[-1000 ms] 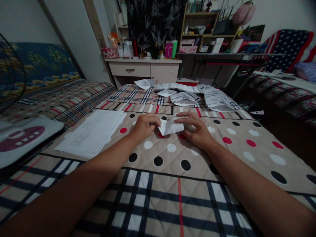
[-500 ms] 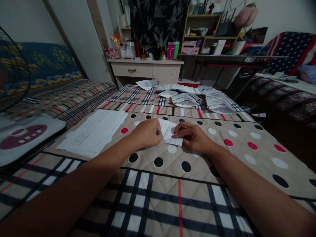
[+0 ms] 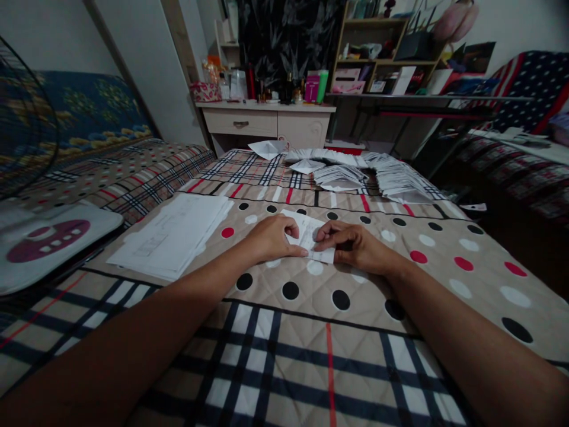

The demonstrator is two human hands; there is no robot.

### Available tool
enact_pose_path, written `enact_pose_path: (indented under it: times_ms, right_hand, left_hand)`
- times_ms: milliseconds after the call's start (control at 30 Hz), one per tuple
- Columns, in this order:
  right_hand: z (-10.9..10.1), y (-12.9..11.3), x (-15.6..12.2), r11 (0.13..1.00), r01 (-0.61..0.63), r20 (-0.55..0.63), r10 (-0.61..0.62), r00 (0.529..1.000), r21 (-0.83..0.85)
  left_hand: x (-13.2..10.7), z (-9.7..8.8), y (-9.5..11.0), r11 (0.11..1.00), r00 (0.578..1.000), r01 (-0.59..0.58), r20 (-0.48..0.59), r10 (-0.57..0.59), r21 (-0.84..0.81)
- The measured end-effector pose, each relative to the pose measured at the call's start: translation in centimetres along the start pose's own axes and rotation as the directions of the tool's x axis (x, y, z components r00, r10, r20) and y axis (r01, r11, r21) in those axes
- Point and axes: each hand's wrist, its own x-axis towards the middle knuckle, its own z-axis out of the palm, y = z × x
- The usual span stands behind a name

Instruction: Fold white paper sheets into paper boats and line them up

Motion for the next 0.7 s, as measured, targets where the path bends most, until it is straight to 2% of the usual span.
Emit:
enact_pose_path:
  times_ms: [100, 267, 367, 433, 500, 567, 633, 700]
  right_hand:
    - [0.0, 0.1, 0.0, 1.0, 0.017, 0.017, -0.017, 1.0, -0.015]
    - [0.2, -0.1, 0.2, 1.0, 0.02, 0.056, -0.02, 0.998, 0.008]
    - [0.8, -0.5, 0.5, 1.0, -0.024, -0.011, 0.024, 1.0, 0.011]
    - [1.4, -0.7, 0.8, 0.996, -0.092, -0.114, 0.091, 0.989, -0.003]
    - [2.0, -0.6, 1.1, 0.979, -0.201, -0.249, 0.187, 0.95, -0.028]
    - [2.7, -0.3, 1.5, 0.939, -0.338, -0.36, 0.295, 0.885, -0.061]
    - [3.2, 0.0, 2.0, 0.89, -0.444, -0.416, 0.367, 0.832, -0.104]
    - [3.4, 0.2, 2.6, 0.858, -0.492, -0.45, 0.385, 0.805, -0.146]
  left_hand:
    - [0.0, 0.6, -0.1, 1.0, 0.999, -0.002, -0.054, 0.003, 0.03]
    - [0.0, 1.2, -0.3, 0.999, 0.996, 0.007, -0.087, -0.004, 0.034]
    - [0.0, 1.1, -0.3, 0.999, 0.995, 0.011, -0.104, -0.006, 0.046]
    - [0.2, 0.9, -0.3, 1.0, 0.997, 0.004, -0.077, -0.003, 0.012]
    - [0.3, 0.5, -0.5, 0.998, 1.0, 0.005, -0.015, -0.006, -0.061]
    - [0.4, 0.0, -0.6, 0.987, 0.998, 0.023, 0.058, -0.015, -0.156]
    - [0.5, -0.4, -0.6, 0.97, 0.993, 0.041, 0.118, -0.013, -0.238]
    - [0.4, -0.7, -0.4, 0.962, 0.99, 0.047, 0.138, -0.01, -0.269]
